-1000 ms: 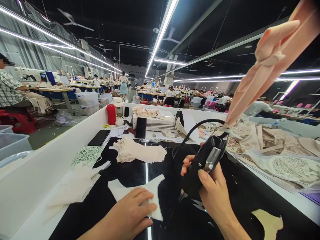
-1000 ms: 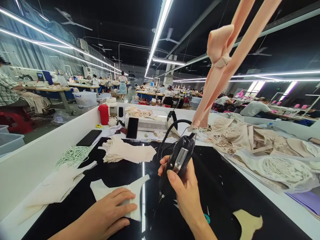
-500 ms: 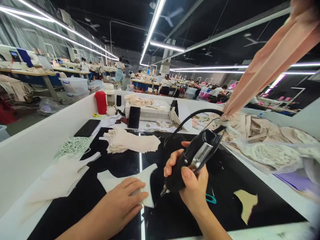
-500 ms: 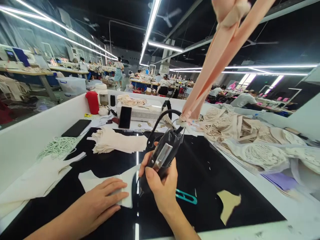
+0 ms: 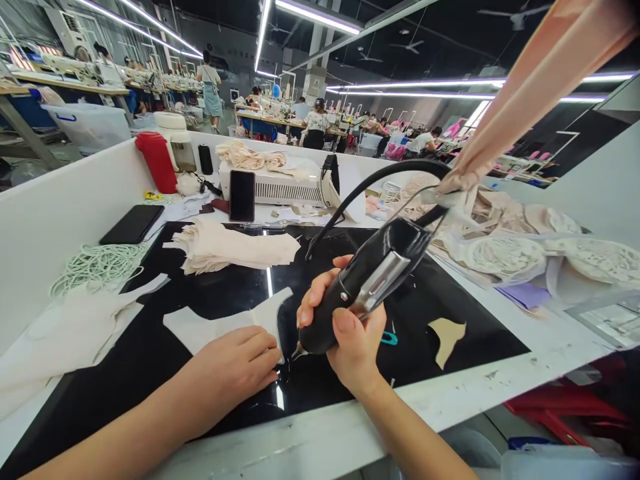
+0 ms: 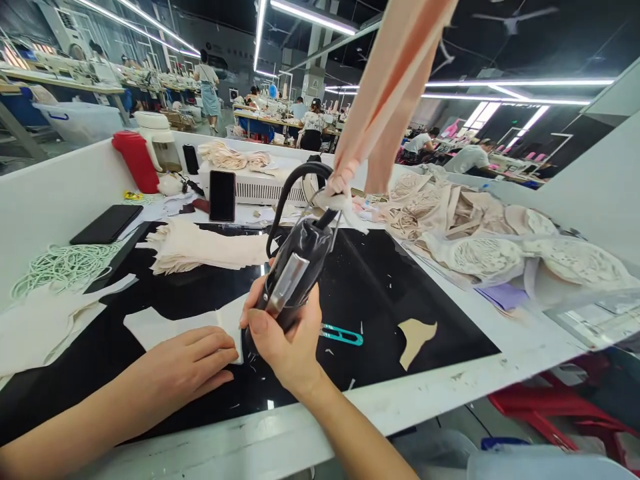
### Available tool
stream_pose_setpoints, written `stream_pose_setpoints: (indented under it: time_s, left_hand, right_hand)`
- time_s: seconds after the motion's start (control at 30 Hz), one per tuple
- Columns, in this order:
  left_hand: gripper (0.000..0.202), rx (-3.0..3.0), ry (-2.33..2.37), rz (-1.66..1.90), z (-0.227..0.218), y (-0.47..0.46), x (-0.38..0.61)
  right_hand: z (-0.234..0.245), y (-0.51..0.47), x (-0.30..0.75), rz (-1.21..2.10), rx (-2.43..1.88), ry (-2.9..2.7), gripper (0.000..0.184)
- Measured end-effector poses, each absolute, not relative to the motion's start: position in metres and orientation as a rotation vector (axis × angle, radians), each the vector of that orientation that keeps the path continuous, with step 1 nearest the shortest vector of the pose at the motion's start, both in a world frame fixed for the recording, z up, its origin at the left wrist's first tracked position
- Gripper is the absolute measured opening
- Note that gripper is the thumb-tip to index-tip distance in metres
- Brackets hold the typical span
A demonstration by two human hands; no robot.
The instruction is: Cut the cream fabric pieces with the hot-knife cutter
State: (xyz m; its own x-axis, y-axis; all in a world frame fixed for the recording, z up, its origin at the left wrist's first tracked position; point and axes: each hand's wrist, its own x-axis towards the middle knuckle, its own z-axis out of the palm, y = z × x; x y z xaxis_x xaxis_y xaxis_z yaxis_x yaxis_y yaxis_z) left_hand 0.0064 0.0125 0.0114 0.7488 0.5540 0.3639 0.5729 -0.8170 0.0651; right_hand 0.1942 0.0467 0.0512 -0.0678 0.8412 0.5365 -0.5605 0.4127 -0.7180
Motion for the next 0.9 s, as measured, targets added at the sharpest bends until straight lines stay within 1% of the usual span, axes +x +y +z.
stream_pose_setpoints:
  time_s: [0.1, 0.27, 0.47, 0.7, 0.9]
  left_hand:
    - [0.020, -2.924, -0.943, -0.530, 0.008, 0.016, 0.012]
    - [0.022, -3.018, -1.097, -0.632, 0.002, 0.017, 0.009]
    - [0.017, -3.129, -1.306, -0.806, -0.001, 0.017, 0.002]
    - [0.021, -3.109, -1.258, -0.826, -0.001, 0.018, 0.003]
    - [0.023, -3.134, -1.254, -0.848, 0.001, 0.018, 0.002]
  right_hand:
    - [0.049, 0.045, 0.193, 1.181, -0.317, -1.146, 0.043]
    - [0.044, 0.042, 0.191, 1.204, -0.329, -1.141, 0.044]
    - [0.046, 0.044, 0.183, 1.166, -0.366, -1.120, 0.048]
    - [0.046, 0.046, 0.177, 1.172, -0.352, -1.124, 0.037]
    - [0.043, 0.044, 0.177, 1.170, -0.373, -1.144, 0.039]
